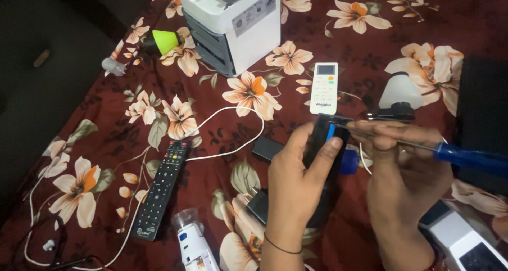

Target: The person opens a remote control's battery compartment, removes the old batteries, and inserts new ones using a screwdriver. Then the person connects a small white and blue device to a wall socket and turns it on.

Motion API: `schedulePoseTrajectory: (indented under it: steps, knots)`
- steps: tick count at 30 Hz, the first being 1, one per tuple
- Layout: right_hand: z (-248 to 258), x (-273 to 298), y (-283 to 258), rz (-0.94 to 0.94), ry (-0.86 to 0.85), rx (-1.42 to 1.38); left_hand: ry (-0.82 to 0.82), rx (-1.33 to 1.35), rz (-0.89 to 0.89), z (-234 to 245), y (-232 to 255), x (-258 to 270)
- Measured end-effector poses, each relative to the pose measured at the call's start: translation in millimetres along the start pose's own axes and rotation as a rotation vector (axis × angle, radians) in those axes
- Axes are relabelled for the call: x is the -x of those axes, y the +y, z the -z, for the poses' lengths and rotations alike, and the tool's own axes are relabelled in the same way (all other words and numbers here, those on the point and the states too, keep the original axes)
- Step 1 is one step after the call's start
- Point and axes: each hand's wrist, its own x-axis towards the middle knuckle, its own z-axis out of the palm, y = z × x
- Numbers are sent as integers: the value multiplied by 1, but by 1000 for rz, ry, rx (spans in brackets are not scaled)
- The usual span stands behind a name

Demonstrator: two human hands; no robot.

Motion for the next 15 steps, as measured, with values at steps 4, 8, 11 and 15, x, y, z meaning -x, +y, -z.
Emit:
schedulePoseTrajectory:
  steps: [4, 8, 11, 15]
  knots:
    - [-5, -4, -2, -33, 6, 5, 2, 33, -69, -1, -1, 0]
    - [-6, -6, -4, -3, -22, 32, 22, 13, -43, 0, 3, 2]
    - [-8, -5, -3, 34, -34, 31, 31, -32, -11, 0, 8, 4]
    - [-8, -6, -4, 69, -62, 84, 56, -73, 4, -1, 13, 6]
